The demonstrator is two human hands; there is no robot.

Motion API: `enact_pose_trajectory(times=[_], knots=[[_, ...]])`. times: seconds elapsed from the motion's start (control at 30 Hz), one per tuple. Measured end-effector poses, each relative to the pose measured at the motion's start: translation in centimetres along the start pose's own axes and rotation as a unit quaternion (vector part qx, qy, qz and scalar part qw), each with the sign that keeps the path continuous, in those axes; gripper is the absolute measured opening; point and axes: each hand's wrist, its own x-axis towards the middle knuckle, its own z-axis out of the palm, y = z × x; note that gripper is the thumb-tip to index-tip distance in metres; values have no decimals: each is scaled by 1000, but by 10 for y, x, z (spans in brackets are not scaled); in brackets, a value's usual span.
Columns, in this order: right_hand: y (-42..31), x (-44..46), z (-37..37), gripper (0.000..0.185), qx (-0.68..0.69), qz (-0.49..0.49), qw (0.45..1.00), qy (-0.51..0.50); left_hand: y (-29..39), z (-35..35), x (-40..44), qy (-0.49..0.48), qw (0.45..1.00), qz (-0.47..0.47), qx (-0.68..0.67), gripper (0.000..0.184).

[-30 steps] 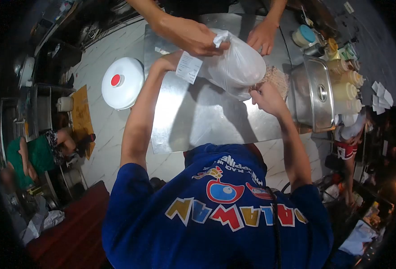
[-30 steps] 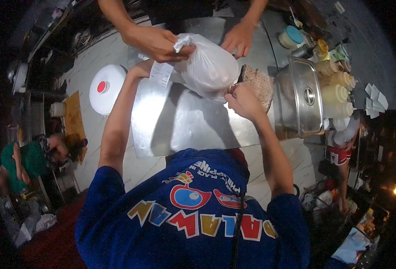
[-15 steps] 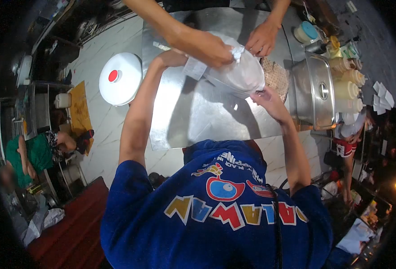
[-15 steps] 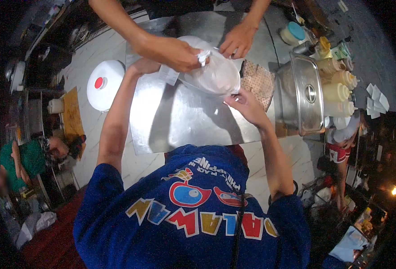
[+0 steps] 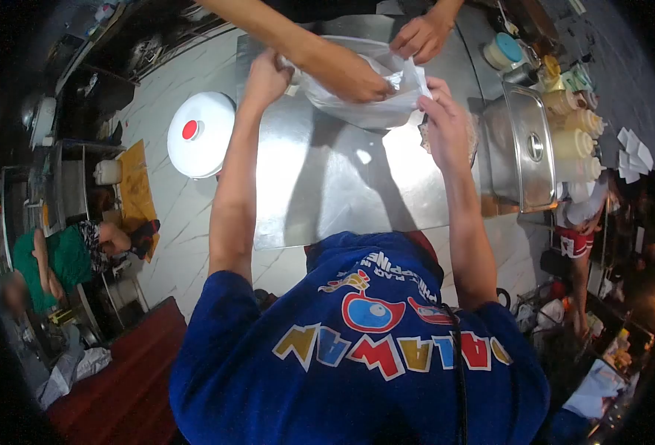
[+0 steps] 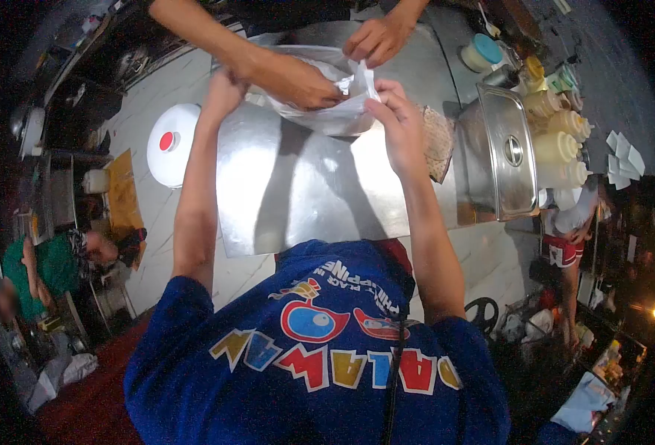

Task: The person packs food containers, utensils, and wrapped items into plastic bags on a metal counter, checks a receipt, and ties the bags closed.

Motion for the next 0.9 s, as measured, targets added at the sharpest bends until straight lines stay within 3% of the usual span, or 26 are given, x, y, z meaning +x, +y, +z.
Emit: enact_pose_trajectory(times=[0.07,0.13,0.23,0.27,0.33,0.43,0.53,0.67,0.83,0.9], knots=[[0,8,11,12,75,3,997,-6,14,-16,8,-11,1000,-1,-4,41],[0,10,13,10,118,80,990,6,25,-23,9,-30,999,-5,30,37],[8,12,-3,14,208,146,967,-16,27,-22,2,-26,1000,-15,-6,38],[14,10,-10,17,241,161,957,-28,24,-19,-1,-5,997,-4,-75,38],[1,14,-10,22,151,200,967,-33,21,-12,-6,33,976,19,-214,37],[-17,21,-8,29,-54,201,978,-16,24,-12,-19,95,987,10,-128,35],[-31,24,-8,32,-195,184,963,5,33,-31,-26,-19,994,-47,99,36],[-30,29,-23,30,-253,221,937,-95,60,-44,-24,-30,996,-48,-64,39],[-48,40,8,26,-136,93,986,-36,81,-14,-14,-35,928,14,-372,49],[-50,46,8,24,-103,65,992,-34,78,-9,-13,-66,945,3,-321,52]])
